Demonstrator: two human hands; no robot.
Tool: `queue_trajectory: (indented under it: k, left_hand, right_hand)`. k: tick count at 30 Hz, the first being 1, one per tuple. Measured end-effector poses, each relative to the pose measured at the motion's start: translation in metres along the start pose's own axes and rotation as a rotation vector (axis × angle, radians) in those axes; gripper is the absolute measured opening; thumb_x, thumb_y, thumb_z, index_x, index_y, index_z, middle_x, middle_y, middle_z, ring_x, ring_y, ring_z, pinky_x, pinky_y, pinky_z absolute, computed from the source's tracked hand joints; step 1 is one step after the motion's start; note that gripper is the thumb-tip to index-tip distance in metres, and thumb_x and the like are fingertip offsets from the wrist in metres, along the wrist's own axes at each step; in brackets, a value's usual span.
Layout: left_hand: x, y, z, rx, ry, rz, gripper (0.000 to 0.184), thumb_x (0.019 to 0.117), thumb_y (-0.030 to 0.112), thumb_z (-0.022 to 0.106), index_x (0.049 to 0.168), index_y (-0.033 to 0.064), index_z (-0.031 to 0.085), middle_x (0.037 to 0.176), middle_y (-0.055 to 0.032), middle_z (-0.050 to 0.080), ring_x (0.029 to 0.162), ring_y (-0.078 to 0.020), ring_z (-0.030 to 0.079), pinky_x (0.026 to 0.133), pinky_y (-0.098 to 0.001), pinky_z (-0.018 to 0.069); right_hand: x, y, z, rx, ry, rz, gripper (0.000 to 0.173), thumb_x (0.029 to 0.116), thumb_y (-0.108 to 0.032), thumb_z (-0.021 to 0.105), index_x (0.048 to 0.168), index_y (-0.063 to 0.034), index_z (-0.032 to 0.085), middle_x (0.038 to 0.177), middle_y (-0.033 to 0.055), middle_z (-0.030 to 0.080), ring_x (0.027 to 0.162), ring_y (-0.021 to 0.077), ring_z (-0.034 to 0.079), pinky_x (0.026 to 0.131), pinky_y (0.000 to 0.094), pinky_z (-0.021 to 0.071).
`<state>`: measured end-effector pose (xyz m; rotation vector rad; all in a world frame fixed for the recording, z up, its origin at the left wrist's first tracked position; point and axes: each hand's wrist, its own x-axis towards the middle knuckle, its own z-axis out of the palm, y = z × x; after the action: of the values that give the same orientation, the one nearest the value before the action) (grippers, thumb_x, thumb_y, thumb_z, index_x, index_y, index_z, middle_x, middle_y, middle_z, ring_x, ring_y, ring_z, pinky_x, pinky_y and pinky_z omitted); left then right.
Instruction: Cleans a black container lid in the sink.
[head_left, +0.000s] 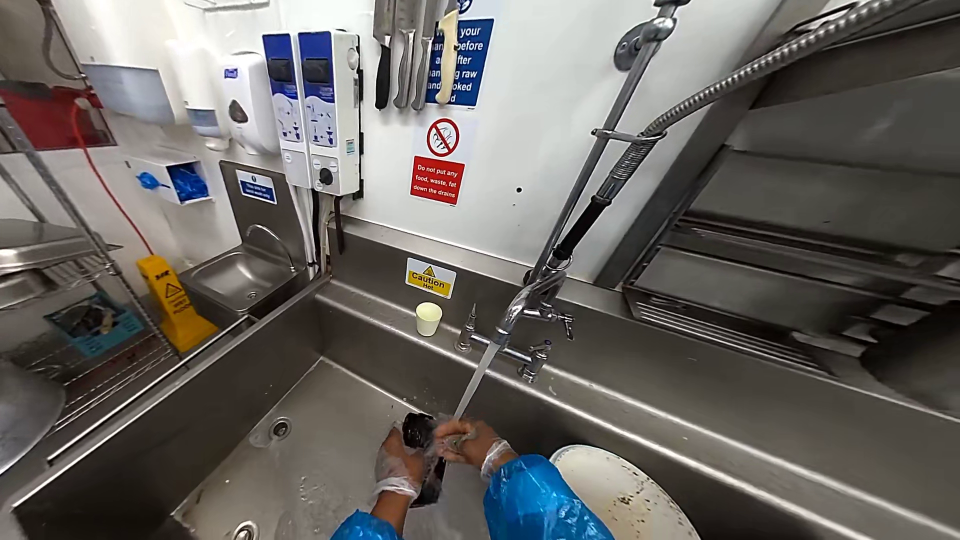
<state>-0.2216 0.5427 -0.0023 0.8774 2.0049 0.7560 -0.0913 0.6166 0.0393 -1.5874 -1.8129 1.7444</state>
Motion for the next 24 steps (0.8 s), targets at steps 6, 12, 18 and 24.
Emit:
queue_trajectory:
  k: [6, 12, 18, 24]
  left_hand:
    - [0.015, -0.026, 0.004, -0.275, 0.036, -0.080, 0.058, 0.0858, 0.011, 0.079, 0.136, -0.0048, 0.055, 0.131, -0.0260, 0.062, 0.125, -0.0363, 0.059, 0.108, -0.0517, 0.0456]
    - [0.015, -0.027, 0.015, -0.356, 0.047, -0.072, 0.062, 0.0874, 0.010, 0.078, 0.140, -0.0060, 0.050, 0.133, -0.0268, 0.060, 0.127, -0.0362, 0.058, 0.108, -0.0505, 0.0457]
    - [0.006, -0.012, 0.015, -0.182, -0.030, 0.050, 0.068, 0.0853, 0.010, 0.078, 0.145, -0.0042, 0.049, 0.139, -0.0262, 0.057, 0.132, -0.0361, 0.055, 0.113, -0.0500, 0.0417]
    - [0.001, -0.001, 0.014, 0.056, -0.093, 0.081, 0.062, 0.0882, 0.013, 0.073, 0.145, 0.0025, 0.051, 0.139, -0.0219, 0.060, 0.130, -0.0349, 0.058, 0.111, -0.0524, 0.0439]
  right_hand:
    - [0.004, 0.003, 0.001, 0.004, -0.002, -0.004, 0.028, 0.1014, 0.003, 0.056, 0.129, 0.0045, 0.061, 0.119, 0.0173, 0.067, 0.102, 0.0173, 0.066, 0.092, 0.0309, 0.0539]
    - [0.009, 0.005, -0.006, 0.080, 0.171, -0.028, 0.030, 0.0994, 0.005, 0.057, 0.129, 0.0053, 0.060, 0.125, 0.0199, 0.065, 0.109, 0.0212, 0.066, 0.095, 0.0331, 0.0539]
    - [0.001, -0.003, -0.002, 0.082, 0.116, -0.048, 0.027, 0.0995, 0.006, 0.058, 0.126, 0.0057, 0.062, 0.121, 0.0186, 0.066, 0.104, 0.0182, 0.066, 0.092, 0.0310, 0.0543]
    - [-0.006, -0.010, -0.006, 0.023, 0.125, -0.049, 0.025, 0.1006, 0.003, 0.058, 0.125, 0.0055, 0.063, 0.118, 0.0176, 0.068, 0.102, 0.0171, 0.067, 0.092, 0.0302, 0.0544]
